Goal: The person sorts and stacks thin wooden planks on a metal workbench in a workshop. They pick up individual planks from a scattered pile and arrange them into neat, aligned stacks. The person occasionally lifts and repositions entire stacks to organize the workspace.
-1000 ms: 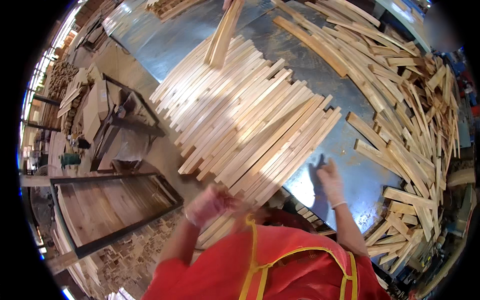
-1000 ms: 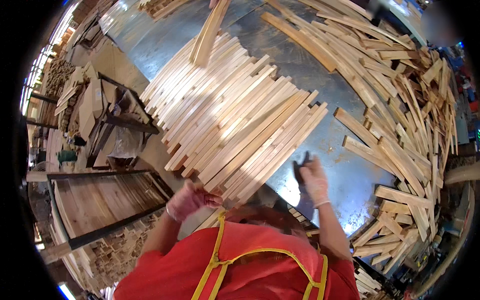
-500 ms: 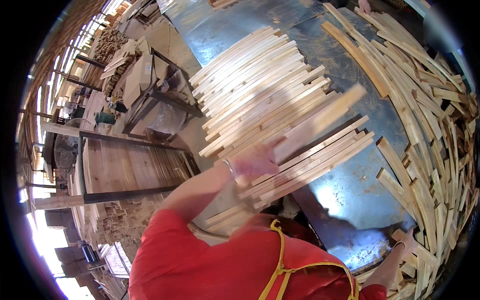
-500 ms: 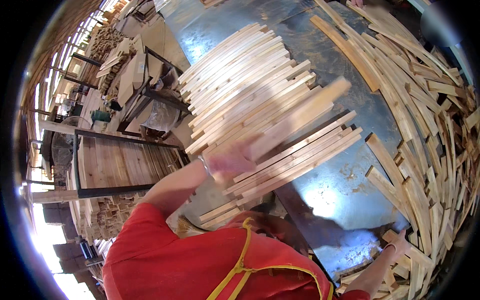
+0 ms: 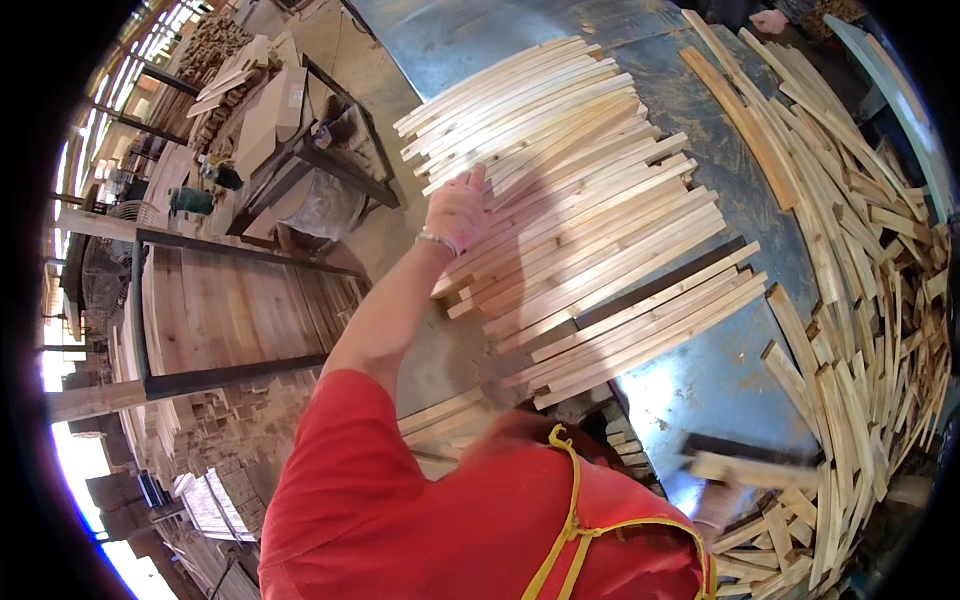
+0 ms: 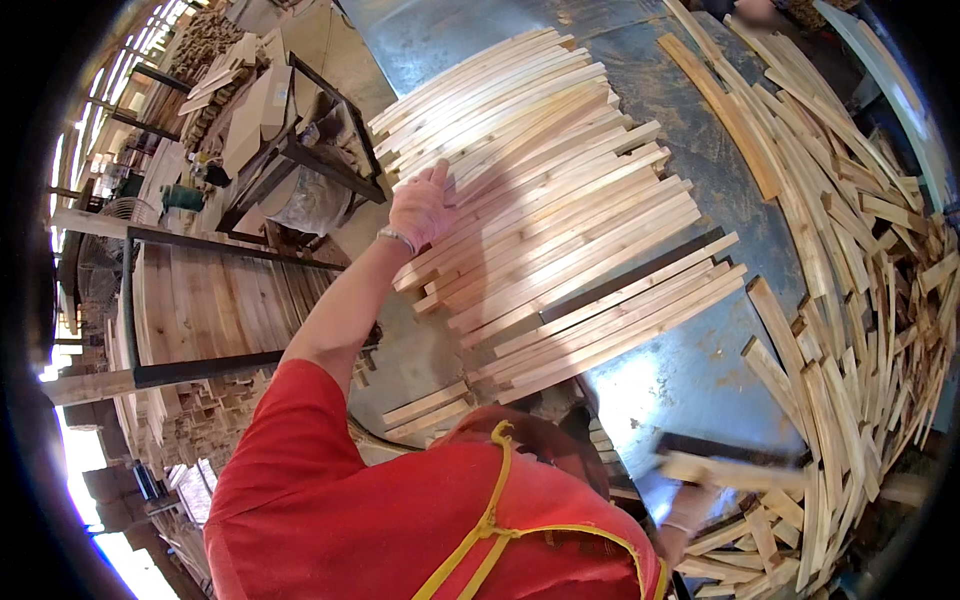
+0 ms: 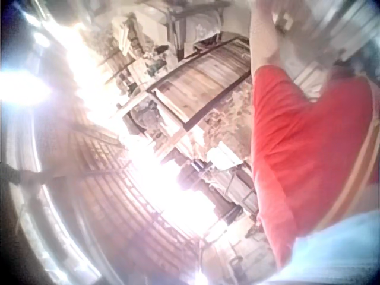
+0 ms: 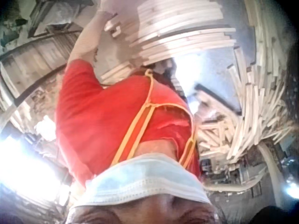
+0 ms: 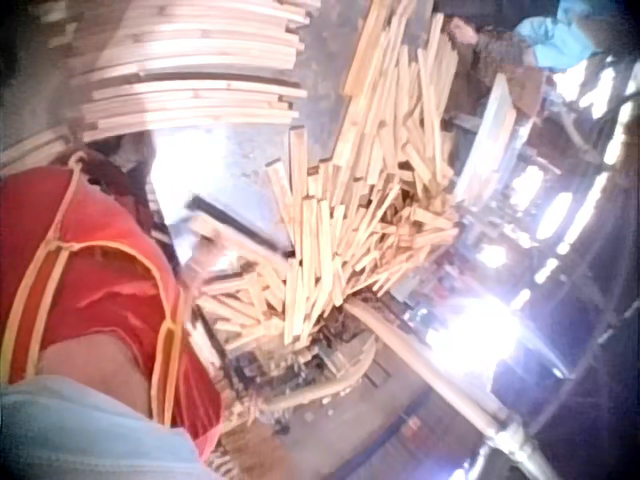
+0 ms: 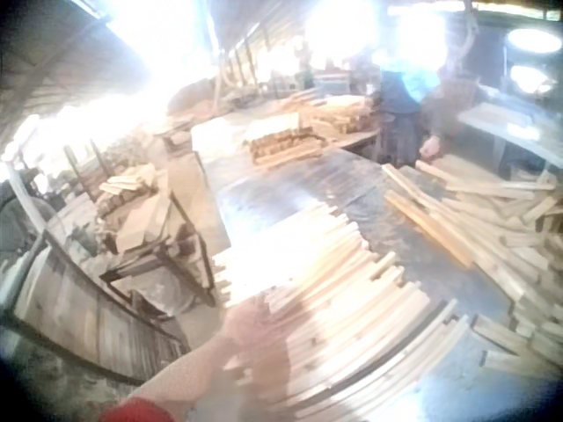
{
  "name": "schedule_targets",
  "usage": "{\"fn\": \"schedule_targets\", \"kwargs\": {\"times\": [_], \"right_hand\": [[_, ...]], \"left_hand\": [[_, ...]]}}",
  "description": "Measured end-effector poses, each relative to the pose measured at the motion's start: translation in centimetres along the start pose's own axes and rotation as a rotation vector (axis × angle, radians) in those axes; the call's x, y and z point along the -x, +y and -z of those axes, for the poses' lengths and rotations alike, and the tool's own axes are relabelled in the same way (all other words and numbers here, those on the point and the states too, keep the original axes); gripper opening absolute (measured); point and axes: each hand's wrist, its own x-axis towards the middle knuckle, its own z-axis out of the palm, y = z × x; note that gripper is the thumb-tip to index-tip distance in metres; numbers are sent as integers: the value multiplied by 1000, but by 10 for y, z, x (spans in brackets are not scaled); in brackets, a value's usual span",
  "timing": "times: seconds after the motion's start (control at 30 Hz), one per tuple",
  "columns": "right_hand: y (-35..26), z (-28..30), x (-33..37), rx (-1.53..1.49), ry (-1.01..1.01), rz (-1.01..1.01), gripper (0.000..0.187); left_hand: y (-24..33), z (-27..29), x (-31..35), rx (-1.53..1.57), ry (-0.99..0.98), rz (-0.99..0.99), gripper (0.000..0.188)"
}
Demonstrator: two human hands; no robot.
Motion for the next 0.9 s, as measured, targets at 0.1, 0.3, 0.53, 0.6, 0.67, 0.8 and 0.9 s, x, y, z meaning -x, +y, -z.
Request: {"fn": "schedule_targets", "kwargs": {"times": [0.1, 0.3, 0.53, 0.6, 0.67, 0.8, 0.9], "right_hand": [[49, -174, 119, -59, 27, -104, 59], [52, -312, 141, 419, -101, -153, 54], [72, -331, 154, 444, -241, -188, 49], [74, -306, 123, 379, -369, -197, 66], [30, -337, 130, 172, -53, -233, 84], [2, -314, 59, 481, -67, -26, 88], [21, -308, 58, 596, -99, 0, 64]], "left_hand": [[1, -5, 48, 21, 345, -218, 56], [-9, -27, 200, 708, -605, 312, 34], [32, -107, 186, 1957, -398, 1181, 26], [22, -113, 193, 2059, -381, 1103, 24], [33, -91, 195, 1989, -319, 1025, 27], [10, -28, 203, 1529, -316, 742, 46], [-4, 53, 157, 1602, -704, 610, 57]]}}
